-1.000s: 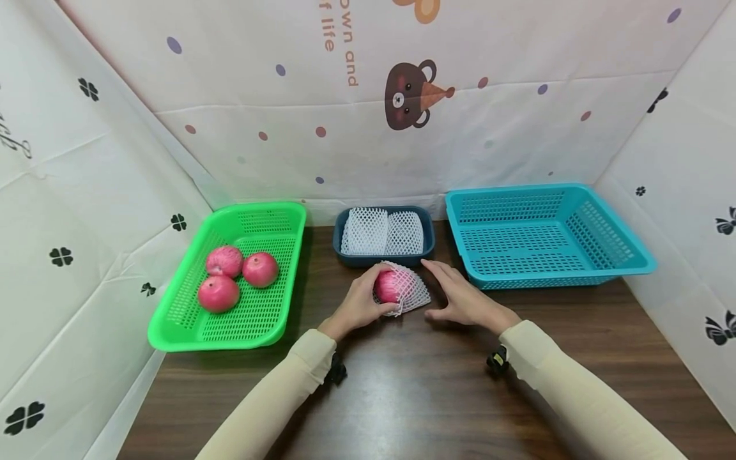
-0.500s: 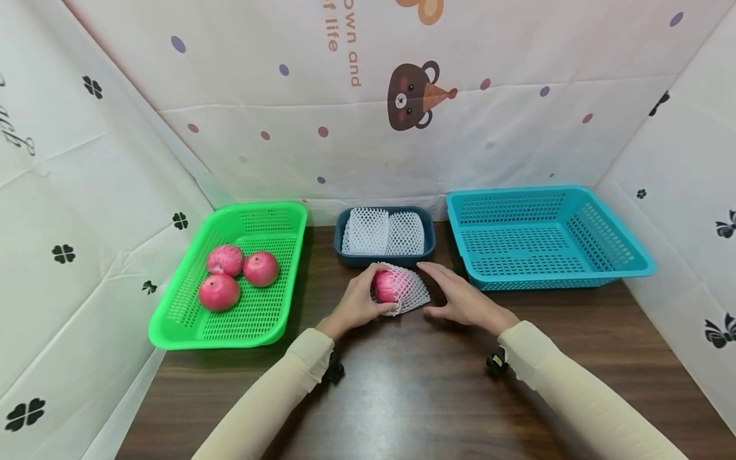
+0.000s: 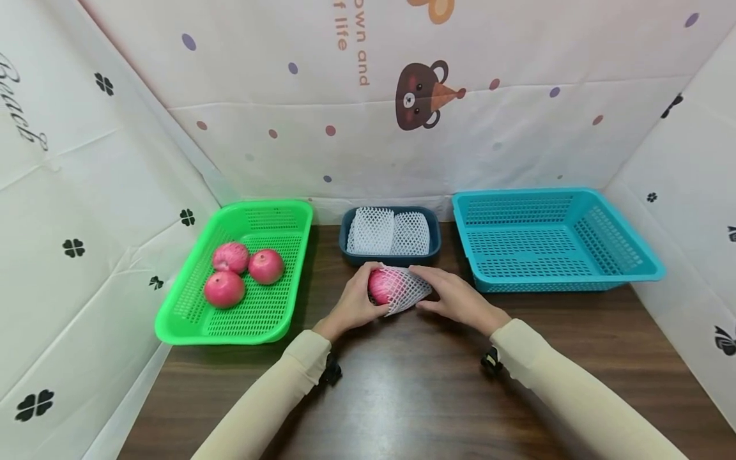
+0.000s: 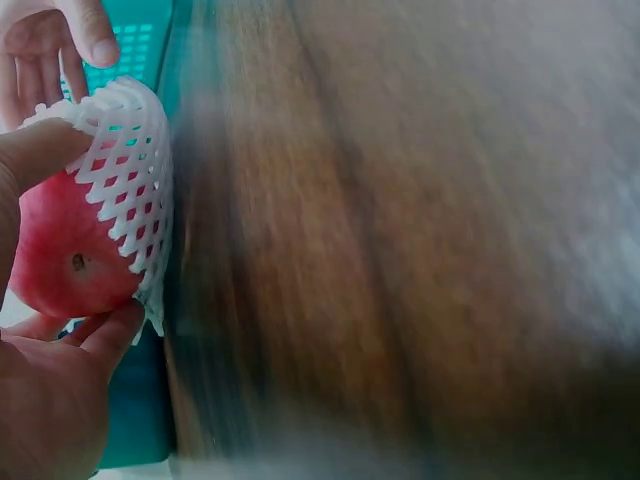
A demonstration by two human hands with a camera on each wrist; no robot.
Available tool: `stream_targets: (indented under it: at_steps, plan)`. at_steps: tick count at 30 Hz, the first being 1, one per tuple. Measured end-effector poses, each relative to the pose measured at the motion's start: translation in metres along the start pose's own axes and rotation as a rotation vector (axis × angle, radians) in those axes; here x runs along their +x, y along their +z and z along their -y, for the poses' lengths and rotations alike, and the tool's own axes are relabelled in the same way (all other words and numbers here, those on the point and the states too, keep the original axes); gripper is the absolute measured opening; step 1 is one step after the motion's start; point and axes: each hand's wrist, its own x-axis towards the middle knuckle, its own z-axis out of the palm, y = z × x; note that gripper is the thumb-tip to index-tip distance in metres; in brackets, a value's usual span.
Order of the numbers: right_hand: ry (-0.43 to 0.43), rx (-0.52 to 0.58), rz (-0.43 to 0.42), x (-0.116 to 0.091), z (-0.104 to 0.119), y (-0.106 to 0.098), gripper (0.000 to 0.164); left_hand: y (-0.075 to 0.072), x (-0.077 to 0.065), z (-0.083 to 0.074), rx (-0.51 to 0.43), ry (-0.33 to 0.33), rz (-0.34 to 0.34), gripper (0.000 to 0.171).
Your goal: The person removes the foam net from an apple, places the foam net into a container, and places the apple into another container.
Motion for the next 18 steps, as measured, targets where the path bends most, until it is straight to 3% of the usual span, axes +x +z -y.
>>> stream_targets:
  at_steps: [18]
  plan:
    - [-0.099, -0.018, -0.006, 0.018, 0.004, 0.007, 0.068, -0.015, -0.015, 0.004, 0.062, -0.03, -0.001, 0.088]
